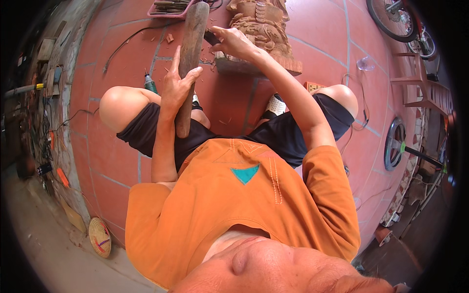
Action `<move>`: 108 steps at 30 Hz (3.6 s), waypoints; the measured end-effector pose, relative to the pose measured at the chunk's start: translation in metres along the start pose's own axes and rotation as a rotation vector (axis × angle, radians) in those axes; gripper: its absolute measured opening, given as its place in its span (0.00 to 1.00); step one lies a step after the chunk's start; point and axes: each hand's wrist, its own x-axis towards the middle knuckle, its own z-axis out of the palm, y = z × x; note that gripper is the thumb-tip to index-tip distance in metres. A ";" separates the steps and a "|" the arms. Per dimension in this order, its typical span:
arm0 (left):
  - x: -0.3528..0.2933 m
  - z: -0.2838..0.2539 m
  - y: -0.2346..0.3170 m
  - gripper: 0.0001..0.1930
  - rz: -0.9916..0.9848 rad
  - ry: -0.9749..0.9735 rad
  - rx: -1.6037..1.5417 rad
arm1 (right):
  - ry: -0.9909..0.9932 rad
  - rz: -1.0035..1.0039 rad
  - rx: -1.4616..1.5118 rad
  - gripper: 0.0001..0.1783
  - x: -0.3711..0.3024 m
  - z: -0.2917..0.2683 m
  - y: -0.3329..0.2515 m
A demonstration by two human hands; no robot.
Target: The person sits on the floor and carves a wooden sculpture using a chisel and mallet. They repeatedly strike the chisel to shape the wood, occasionally adjusting their grip and position.
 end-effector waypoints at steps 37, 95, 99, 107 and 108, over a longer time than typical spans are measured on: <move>-0.009 0.000 0.012 0.42 -0.092 -0.024 0.144 | -0.011 0.014 -0.006 0.35 -0.008 -0.001 -0.006; -0.010 -0.010 0.012 0.39 -0.242 0.028 -0.445 | 0.082 0.161 0.143 0.26 0.003 0.004 0.018; -0.008 -0.007 0.010 0.41 -0.214 0.040 -0.421 | 0.146 0.130 0.199 0.27 0.012 -0.002 0.007; -0.007 -0.007 0.013 0.40 -0.231 0.014 -0.413 | 0.211 0.055 0.194 0.27 0.016 -0.004 0.021; -0.007 -0.007 0.013 0.40 -0.238 0.017 -0.412 | 0.187 0.060 0.174 0.27 0.015 -0.001 0.019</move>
